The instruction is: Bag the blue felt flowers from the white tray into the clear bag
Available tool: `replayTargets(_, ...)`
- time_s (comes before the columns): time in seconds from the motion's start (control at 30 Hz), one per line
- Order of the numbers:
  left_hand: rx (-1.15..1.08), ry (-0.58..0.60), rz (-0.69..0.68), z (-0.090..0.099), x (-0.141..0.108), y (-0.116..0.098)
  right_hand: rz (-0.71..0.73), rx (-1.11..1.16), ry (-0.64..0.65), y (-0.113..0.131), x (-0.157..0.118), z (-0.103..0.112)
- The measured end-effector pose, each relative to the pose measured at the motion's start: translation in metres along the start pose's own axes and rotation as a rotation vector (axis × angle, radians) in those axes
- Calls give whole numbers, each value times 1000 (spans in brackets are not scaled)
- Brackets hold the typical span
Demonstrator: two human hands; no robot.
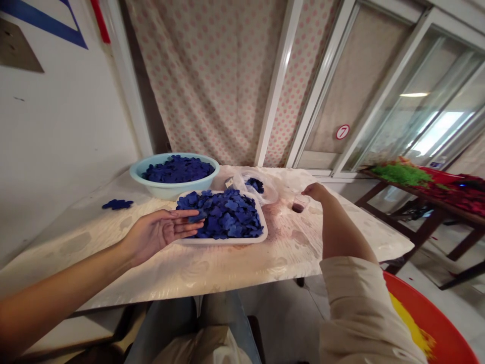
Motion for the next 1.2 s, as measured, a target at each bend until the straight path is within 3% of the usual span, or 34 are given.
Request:
replayTargets(0.13,5,-22,-38,0,9,0,85,120,28,54,8,6)
replayTargets(0.27,1,-88,-73,6,31,-1,293,239,57,151,-1,-2)
replayTargets(0.33,9,-115,-91,10,42,-1,437,281,93,205,-22,-13)
replayTargets(0.4,16,-145,-94,15,51,1,750,344,104,262,-59,-20)
replayTargets(0.47,12,-162,-79,18,57,4,948,328,51,299,-96,-24)
replayTargets(0.53,-1,-153,-74,19,59,6,1068,173,16,321,-124,-33)
replayTargets(0.63,-27,-118,-105,16,58,5,1127,-20,-41,333,-145,-42)
replayTargets(0.77,-50,-85,-164,13,54,4,1131,-113,-125,334,-149,-43)
replayTargets(0.93,52,-30,-248,9,52,2,1143,-91,-169,334,-152,-38)
replayTargets(1.2,202,-81,-314,18,64,-5,1140,-11,-168,334,-142,-38)
Point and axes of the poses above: each hand's wrist, its own x-axis towards the middle knuckle, its own z-axis out of the back of the hand, y = z × x, the point moved 8 cm from there along x, towards the middle knuckle, and after that the axes turned 5 degrees about y, right-handed, at the moved point
